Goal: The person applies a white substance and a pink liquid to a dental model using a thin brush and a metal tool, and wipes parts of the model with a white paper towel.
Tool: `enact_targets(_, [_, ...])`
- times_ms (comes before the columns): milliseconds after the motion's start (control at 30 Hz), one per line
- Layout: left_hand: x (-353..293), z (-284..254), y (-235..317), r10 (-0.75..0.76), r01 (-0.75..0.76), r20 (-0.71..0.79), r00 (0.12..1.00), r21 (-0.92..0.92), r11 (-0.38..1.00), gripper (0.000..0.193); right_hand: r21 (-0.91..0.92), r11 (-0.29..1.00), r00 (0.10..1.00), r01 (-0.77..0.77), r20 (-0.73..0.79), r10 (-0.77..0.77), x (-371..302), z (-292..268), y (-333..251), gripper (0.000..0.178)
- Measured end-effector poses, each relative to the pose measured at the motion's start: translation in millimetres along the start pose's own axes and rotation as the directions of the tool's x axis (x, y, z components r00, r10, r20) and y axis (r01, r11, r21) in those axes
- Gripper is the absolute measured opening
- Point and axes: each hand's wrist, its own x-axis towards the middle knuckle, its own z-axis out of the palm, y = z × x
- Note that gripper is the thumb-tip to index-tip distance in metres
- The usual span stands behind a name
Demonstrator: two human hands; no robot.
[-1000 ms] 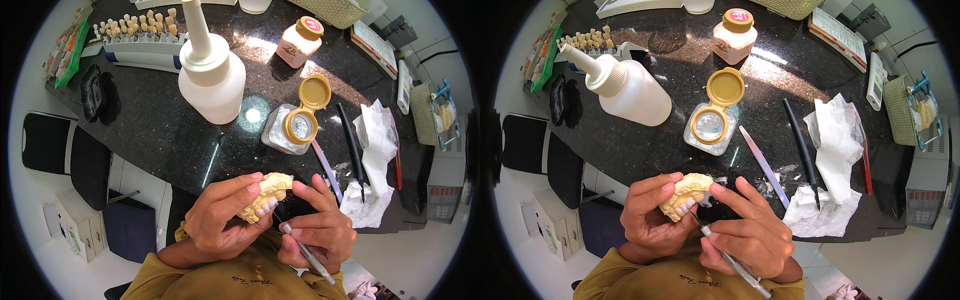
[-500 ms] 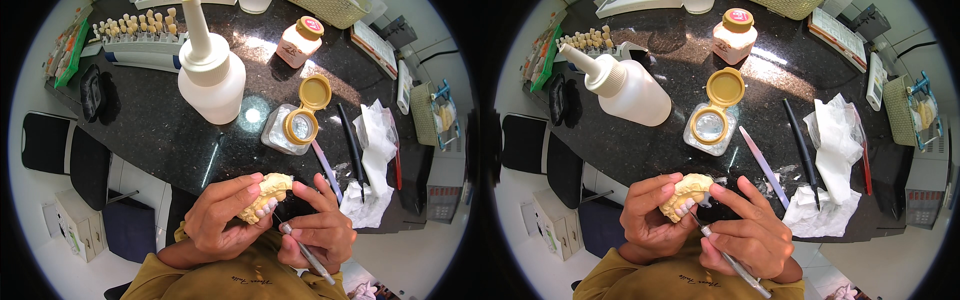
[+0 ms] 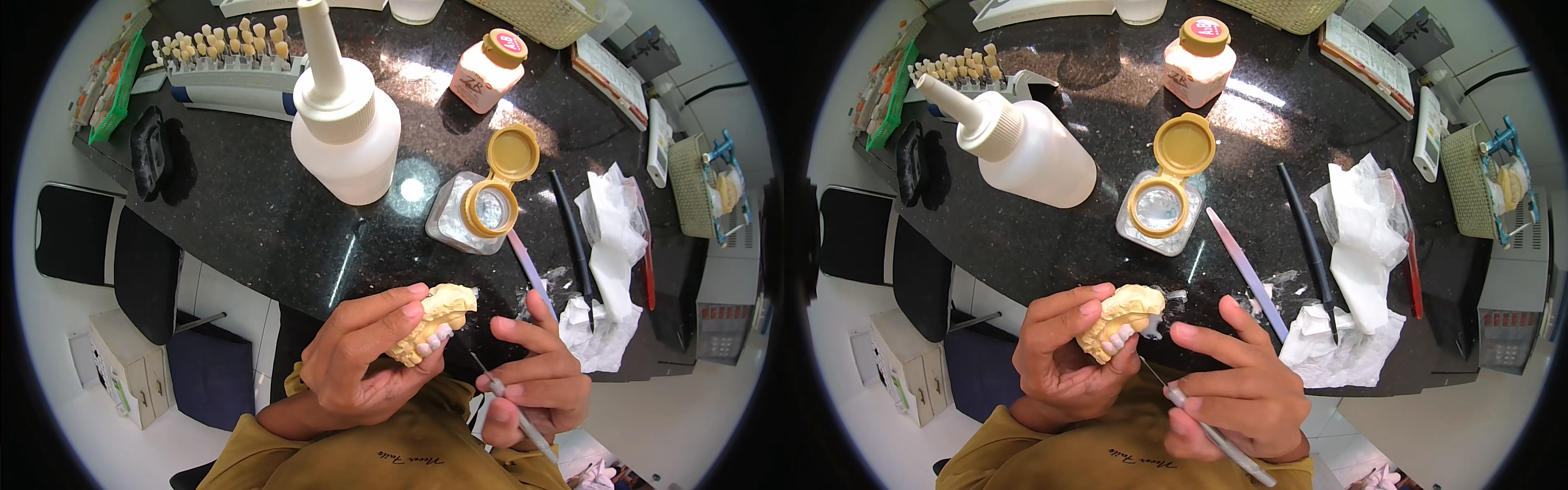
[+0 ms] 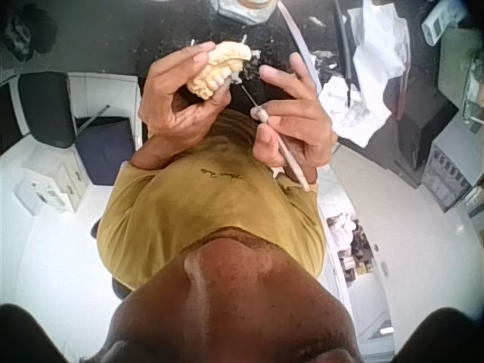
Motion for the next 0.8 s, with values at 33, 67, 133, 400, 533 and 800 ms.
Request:
enact_targets(33, [1,1,0,-0.001,0.001,0.008,1.0,-0.006,1.0,0.05,0.046,0.998,0.998,-0.034,-0.041,0.036,-4,-1,-2,0.015])
enact_targets(67, [0,-1,1,-0.007,0.007,0.003,1.0,0.006,1.0,0.05,0.11,0.992,0.995,-0.06,-0.068,0.067,-8,0,-3,0.014])
enact_targets(133, [-4,-3,3,-0.067,0.066,-0.027,0.997,-0.034,0.997,0.05,0.265,0.957,0.991,-0.122,-0.02,0.132,-15,2,-3,0.012])
enact_targets(400, [1,0,6,-0.176,0.151,-0.126,0.976,-0.186,0.971,0.045,0.407,0.85,0.94,-0.335,0.2,0.275,-16,16,-8,0.013])
enact_targets(533, [2,-1,8,-0.208,0.172,-0.135,0.969,-0.235,0.957,0.045,0.429,0.802,0.897,-0.416,0.052,0.438,-34,3,-17,0.01])
enact_targets(800, [1,2,4,-0.087,0.074,-0.137,0.987,-0.097,0.992,0.044,-0.12,0.987,0.939,-0.104,-0.34,0.058,-14,-42,-20,0.009])
